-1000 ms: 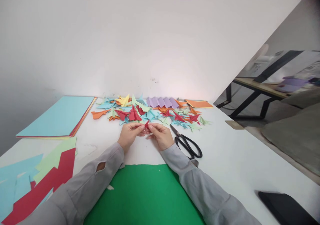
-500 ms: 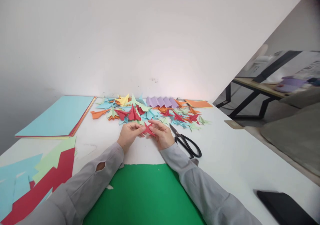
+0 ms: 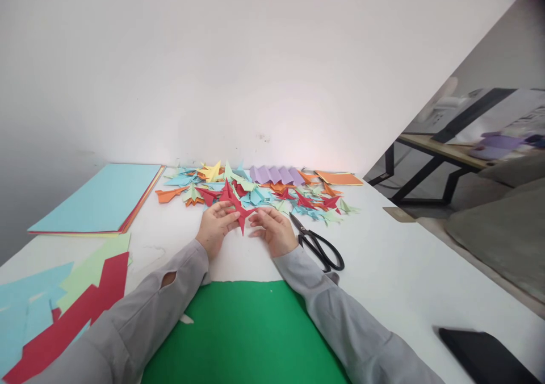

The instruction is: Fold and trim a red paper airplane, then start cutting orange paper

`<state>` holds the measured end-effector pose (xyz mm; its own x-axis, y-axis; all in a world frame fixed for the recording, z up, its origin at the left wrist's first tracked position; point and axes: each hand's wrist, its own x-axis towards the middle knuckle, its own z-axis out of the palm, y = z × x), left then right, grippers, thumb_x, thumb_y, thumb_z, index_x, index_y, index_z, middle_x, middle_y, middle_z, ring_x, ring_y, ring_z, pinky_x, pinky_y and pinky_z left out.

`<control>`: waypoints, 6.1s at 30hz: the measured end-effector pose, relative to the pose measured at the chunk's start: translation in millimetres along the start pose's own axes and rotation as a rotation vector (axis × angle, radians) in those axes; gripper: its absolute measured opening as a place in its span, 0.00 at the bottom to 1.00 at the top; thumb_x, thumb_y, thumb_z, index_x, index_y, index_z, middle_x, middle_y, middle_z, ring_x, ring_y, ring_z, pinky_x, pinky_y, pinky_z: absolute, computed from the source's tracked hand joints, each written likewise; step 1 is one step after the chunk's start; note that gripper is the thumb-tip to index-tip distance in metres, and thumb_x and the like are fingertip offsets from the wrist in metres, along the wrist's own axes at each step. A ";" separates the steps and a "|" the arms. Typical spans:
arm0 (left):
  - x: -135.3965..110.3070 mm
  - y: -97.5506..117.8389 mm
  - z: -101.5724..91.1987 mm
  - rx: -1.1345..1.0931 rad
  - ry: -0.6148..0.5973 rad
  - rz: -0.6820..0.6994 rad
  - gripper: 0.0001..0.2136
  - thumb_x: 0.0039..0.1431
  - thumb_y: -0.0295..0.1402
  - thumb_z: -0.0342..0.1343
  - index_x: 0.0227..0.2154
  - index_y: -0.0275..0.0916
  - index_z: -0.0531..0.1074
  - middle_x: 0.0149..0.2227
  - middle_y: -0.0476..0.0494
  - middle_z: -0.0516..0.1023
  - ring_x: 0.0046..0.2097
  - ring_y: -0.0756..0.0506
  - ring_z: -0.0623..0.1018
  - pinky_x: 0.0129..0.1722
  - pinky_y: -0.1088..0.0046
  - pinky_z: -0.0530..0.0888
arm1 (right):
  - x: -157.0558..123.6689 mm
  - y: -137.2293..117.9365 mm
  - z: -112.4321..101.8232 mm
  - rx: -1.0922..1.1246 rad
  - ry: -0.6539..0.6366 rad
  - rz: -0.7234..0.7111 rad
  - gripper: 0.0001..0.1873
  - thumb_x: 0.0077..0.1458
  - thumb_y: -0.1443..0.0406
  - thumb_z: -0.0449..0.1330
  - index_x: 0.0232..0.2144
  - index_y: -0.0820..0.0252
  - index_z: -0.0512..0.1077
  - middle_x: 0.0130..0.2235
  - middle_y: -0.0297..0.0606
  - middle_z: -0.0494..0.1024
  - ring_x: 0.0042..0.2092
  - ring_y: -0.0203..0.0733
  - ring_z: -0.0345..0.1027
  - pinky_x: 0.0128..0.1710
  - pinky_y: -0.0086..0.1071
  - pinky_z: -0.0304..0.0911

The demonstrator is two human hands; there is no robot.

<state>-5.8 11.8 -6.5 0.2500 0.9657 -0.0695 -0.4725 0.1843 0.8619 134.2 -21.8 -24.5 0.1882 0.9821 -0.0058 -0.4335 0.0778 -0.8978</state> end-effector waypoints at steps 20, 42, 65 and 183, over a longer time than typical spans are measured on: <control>-6.6 -4.6 4.5 0.346 -0.220 0.043 0.13 0.39 0.34 0.64 0.27 0.32 0.73 0.21 0.46 0.75 0.24 0.50 0.73 0.23 0.73 0.71 | 0.7 6.6 -0.1 -0.082 0.022 -0.103 0.12 0.31 0.61 0.70 0.21 0.61 0.74 0.15 0.31 0.73 0.17 0.33 0.64 0.16 0.26 0.61; -1.6 -8.4 0.4 0.297 -0.119 0.032 0.16 0.32 0.34 0.68 0.26 0.32 0.74 0.18 0.47 0.75 0.20 0.50 0.73 0.23 0.72 0.71 | 2.4 10.1 -4.0 -0.128 -0.075 -0.100 0.11 0.32 0.64 0.69 0.21 0.60 0.72 0.17 0.31 0.75 0.20 0.34 0.68 0.19 0.26 0.63; -3.3 -7.7 0.3 0.300 -0.167 0.066 0.12 0.36 0.33 0.66 0.27 0.33 0.77 0.21 0.45 0.77 0.22 0.50 0.73 0.24 0.73 0.71 | 2.8 7.9 -3.4 0.029 -0.039 -0.074 0.11 0.28 0.68 0.70 0.20 0.58 0.73 0.17 0.27 0.73 0.18 0.32 0.66 0.19 0.26 0.64; -2.4 -4.4 -0.9 0.235 -0.242 0.009 0.11 0.38 0.35 0.65 0.24 0.32 0.75 0.20 0.47 0.74 0.23 0.51 0.71 0.27 0.72 0.68 | -7.1 -1.5 1.2 -0.386 0.013 -0.264 0.12 0.37 0.59 0.67 0.20 0.62 0.74 0.16 0.33 0.73 0.18 0.33 0.64 0.19 0.27 0.60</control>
<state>-5.1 8.8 -10.6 0.4532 0.8907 0.0353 -0.2743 0.1017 0.9562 132.4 -28.7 -22.6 0.2599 0.9349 0.2415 -0.0105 0.2528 -0.9675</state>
